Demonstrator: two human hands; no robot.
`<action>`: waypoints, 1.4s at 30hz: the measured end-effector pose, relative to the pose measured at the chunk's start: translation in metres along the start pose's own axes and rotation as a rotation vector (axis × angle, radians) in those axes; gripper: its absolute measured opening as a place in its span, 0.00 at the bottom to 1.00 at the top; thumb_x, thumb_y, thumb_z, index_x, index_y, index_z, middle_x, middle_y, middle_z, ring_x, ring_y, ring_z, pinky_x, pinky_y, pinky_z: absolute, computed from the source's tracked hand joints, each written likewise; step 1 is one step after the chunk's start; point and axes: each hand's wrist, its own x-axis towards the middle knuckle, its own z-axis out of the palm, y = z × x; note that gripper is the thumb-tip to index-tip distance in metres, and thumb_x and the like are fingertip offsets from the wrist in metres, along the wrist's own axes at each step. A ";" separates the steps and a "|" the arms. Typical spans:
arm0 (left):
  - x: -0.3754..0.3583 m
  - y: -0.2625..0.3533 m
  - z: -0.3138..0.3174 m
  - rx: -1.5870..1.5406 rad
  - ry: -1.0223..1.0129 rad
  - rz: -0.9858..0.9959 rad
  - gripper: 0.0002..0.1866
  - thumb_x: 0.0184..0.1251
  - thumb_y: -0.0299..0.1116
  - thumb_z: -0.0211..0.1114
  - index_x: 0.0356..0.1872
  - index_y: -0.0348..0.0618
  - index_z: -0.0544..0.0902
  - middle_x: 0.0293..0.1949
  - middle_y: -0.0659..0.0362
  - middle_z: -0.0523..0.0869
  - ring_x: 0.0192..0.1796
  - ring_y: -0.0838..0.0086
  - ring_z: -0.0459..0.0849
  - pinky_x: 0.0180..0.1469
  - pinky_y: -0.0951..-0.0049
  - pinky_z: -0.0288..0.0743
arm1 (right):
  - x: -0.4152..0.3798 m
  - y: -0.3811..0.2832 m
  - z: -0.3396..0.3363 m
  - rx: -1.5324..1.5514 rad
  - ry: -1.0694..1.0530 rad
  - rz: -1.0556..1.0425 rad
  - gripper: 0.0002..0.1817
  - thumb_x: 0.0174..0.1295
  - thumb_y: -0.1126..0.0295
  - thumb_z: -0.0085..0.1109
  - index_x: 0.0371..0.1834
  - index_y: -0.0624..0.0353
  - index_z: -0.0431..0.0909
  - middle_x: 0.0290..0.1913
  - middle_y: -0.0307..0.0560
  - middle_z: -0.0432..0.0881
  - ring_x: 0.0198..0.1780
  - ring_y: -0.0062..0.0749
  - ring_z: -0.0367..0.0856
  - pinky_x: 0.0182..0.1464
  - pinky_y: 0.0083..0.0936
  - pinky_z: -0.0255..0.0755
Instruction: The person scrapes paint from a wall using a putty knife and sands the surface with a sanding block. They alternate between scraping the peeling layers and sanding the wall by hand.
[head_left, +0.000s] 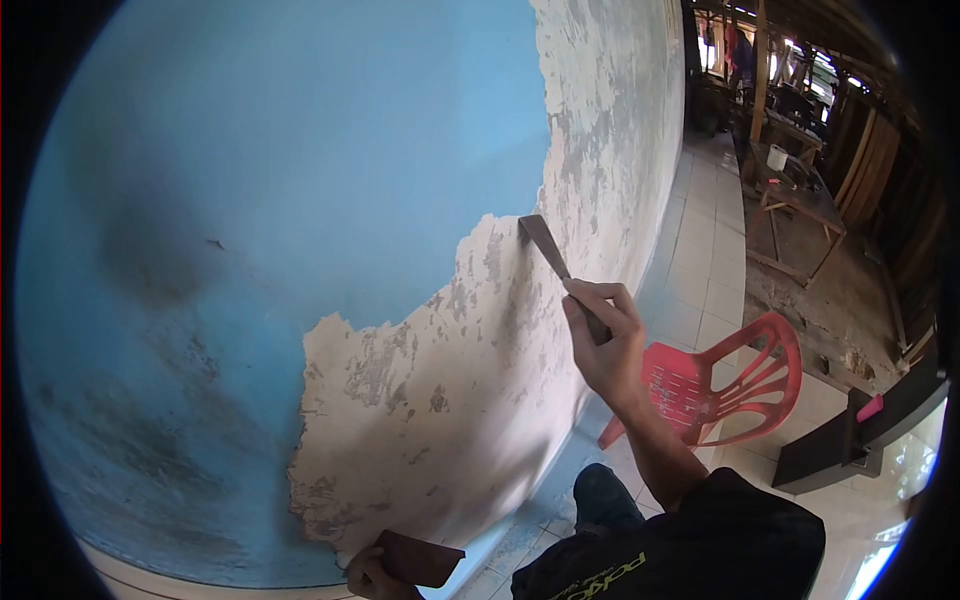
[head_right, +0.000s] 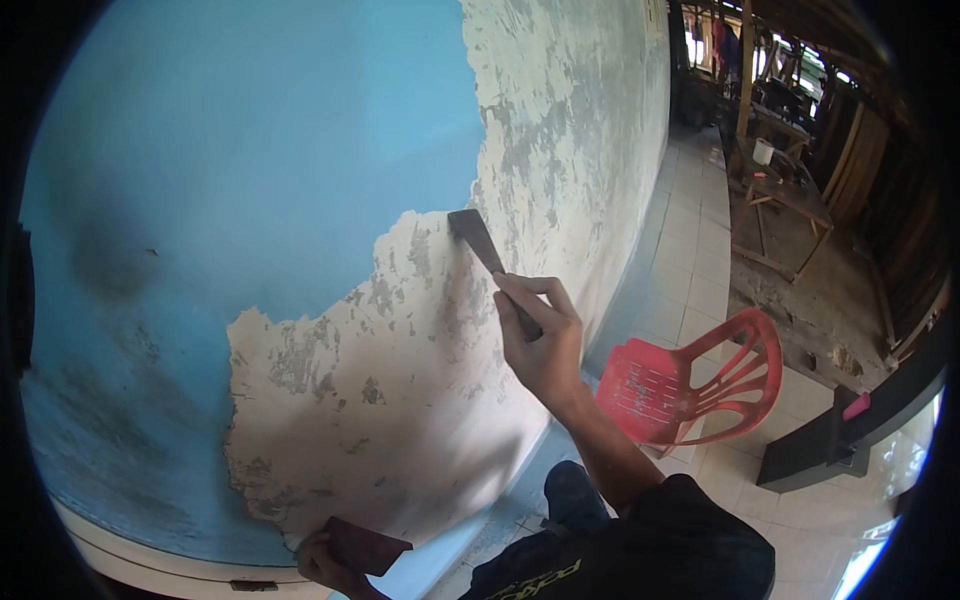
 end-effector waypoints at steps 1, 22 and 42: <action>-0.002 0.003 0.001 -0.018 0.012 -0.015 0.12 0.58 0.33 0.58 0.21 0.37 0.82 0.28 0.60 0.80 0.37 0.71 0.80 0.44 0.68 0.71 | -0.002 -0.001 -0.002 -0.005 -0.018 0.023 0.13 0.65 0.80 0.66 0.52 0.62 0.87 0.46 0.47 0.82 0.35 0.19 0.85 0.32 0.16 0.76; 0.005 -0.004 -0.008 -0.090 -0.103 0.052 0.17 0.62 0.42 0.67 0.24 0.36 0.88 0.32 0.50 0.89 0.35 0.60 0.83 0.39 0.56 0.79 | -0.014 0.001 -0.003 -0.029 0.016 -0.171 0.12 0.65 0.80 0.66 0.51 0.61 0.87 0.44 0.46 0.83 0.31 0.20 0.84 0.29 0.18 0.75; 0.005 0.006 -0.005 -0.058 -0.095 0.010 0.13 0.56 0.33 0.62 0.23 0.33 0.87 0.31 0.50 0.89 0.35 0.59 0.83 0.41 0.56 0.79 | -0.021 -0.007 0.001 -0.032 -0.015 -0.121 0.13 0.65 0.80 0.65 0.51 0.60 0.87 0.44 0.48 0.83 0.30 0.19 0.83 0.28 0.18 0.74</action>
